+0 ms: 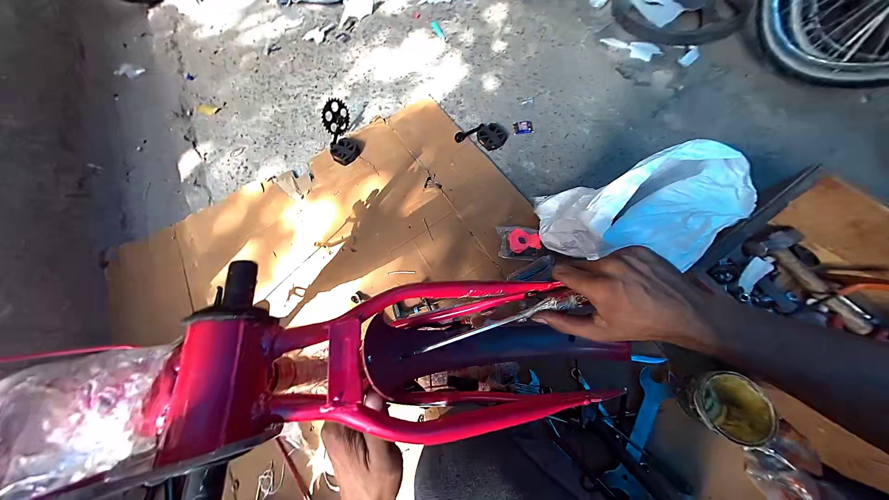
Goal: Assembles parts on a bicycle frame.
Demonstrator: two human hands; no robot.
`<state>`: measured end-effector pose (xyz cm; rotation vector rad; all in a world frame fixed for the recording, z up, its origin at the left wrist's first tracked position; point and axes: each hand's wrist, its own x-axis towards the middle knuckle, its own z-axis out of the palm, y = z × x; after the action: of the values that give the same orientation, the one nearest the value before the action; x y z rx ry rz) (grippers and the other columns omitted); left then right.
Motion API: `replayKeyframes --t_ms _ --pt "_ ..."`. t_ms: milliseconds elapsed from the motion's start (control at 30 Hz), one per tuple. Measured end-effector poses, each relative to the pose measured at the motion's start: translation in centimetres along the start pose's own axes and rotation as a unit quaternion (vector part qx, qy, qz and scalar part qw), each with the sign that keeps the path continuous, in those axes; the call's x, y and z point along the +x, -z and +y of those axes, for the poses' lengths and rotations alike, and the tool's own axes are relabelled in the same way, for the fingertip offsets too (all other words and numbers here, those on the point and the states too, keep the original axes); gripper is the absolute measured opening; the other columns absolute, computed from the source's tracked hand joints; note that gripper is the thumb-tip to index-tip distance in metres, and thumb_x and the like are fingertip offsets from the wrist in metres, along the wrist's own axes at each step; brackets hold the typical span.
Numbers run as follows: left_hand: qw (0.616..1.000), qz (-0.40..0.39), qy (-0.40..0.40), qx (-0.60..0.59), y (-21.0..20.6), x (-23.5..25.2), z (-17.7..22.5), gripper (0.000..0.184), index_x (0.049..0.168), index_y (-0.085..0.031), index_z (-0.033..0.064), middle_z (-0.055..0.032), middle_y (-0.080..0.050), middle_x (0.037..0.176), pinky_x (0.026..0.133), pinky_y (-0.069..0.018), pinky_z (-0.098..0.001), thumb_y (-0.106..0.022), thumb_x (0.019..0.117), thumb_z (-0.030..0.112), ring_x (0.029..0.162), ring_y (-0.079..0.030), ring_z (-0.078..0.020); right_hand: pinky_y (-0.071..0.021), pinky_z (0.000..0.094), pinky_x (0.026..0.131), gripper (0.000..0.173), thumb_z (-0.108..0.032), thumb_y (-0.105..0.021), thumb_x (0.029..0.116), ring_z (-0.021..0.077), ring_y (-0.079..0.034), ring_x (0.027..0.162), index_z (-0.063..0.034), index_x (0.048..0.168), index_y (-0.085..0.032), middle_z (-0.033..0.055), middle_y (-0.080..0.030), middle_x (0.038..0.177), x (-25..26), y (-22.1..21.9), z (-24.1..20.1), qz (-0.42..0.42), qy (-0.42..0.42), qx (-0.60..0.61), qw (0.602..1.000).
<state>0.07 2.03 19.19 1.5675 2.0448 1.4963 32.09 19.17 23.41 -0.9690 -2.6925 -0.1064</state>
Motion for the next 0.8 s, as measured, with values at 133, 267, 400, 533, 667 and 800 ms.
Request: replayKeyframes --t_ms 133,267,400,533,667,800 --pt "0.996 0.068 0.022 0.05 -1.3 0.1 0.8 0.043 0.08 -0.066 -0.0021 0.0012 -0.065 0.071 0.071 -0.0516 -0.0125 -0.05 0.0994 0.033 0.073 -0.062 0.0076 -0.0361 0.0357 0.039 0.054 -0.065 -0.053 0.0916 0.018 -0.051 0.043 -0.014 0.075 -0.058 -0.0014 -0.047 0.053 0.4 0.4 0.0 -0.01 0.014 -0.013 1.0" --pt "0.989 0.139 -0.005 -0.043 -4.1 -4.1 -2.6 0.035 0.102 -0.07 0.0145 0.0042 -0.067 0.105 0.104 -0.0434 -0.0276 -0.047 0.1072 0.04 0.113 -0.058 -0.0059 -0.0357 0.0365 0.038 0.053 -0.062 -0.053 0.0928 0.0187 -0.05 0.043 -0.0116 0.075 -0.058 0.0 -0.048 0.055 0.5 0.6 0.1 -0.012 0.024 -0.013 1.0" --pt "0.989 0.141 -0.04 0.0 -4.9 -5.1 -3.8 0.038 0.117 -0.072 0.0224 0.0079 -0.07 0.126 0.116 -0.031 -0.0386 -0.042 0.1083 0.043 0.132 -0.052 -0.0143 -0.0382 0.0399 0.037 0.057 -0.066 -0.05 0.0918 0.0212 -0.053 0.043 -0.0124 0.075 -0.06 0.0008 -0.049 0.053 0.3 0.0 0.4 -0.001 0.014 -0.018 1.0" --pt "0.968 0.21 0.078 -0.117 -3.5 -4.8 -2.6 0.046 0.111 -0.073 0.0008 -0.0114 -0.072 0.117 0.11 -0.0484 -0.0394 -0.042 0.1094 0.035 0.121 -0.064 -0.0219 -0.0385 0.0408 0.037 0.062 -0.071 -0.047 0.092 0.0207 -0.052 0.042 -0.013 0.073 -0.058 0.0015 -0.048 0.051 0.4 -0.4 0.8 0.021 0.021 -0.032 0.999" --pt "0.985 0.151 0.074 -0.038 -1.9 -3.7 -2.1 0.04 0.102 -0.077 0.005 -0.0055 -0.074 0.102 0.095 -0.0537 -0.037 -0.048 0.1068 0.032 0.103 -0.067 -0.0173 -0.038 0.0403 0.038 0.062 -0.071 -0.048 0.0907 0.0204 -0.052 0.043 -0.0134 0.071 -0.056 0.0012 -0.047 0.051 -0.2 -0.8 0.8 0.026 0.016 -0.033 0.999" --pt "0.995 0.081 0.061 0.021 -1.4 -0.9 -1.2 0.047 0.094 -0.075 0.01 -0.0005 -0.071 0.086 0.086 -0.055 -0.0378 -0.043 0.1084 0.041 0.088 -0.067 -0.0143 -0.0379 0.0401 0.038 0.065 -0.075 -0.045 0.091 0.0206 -0.052 0.043 -0.0139 0.07 -0.055 0.0012 -0.046 0.051 -0.3 -0.7 0.8 0.024 0.015 -0.042 0.999"
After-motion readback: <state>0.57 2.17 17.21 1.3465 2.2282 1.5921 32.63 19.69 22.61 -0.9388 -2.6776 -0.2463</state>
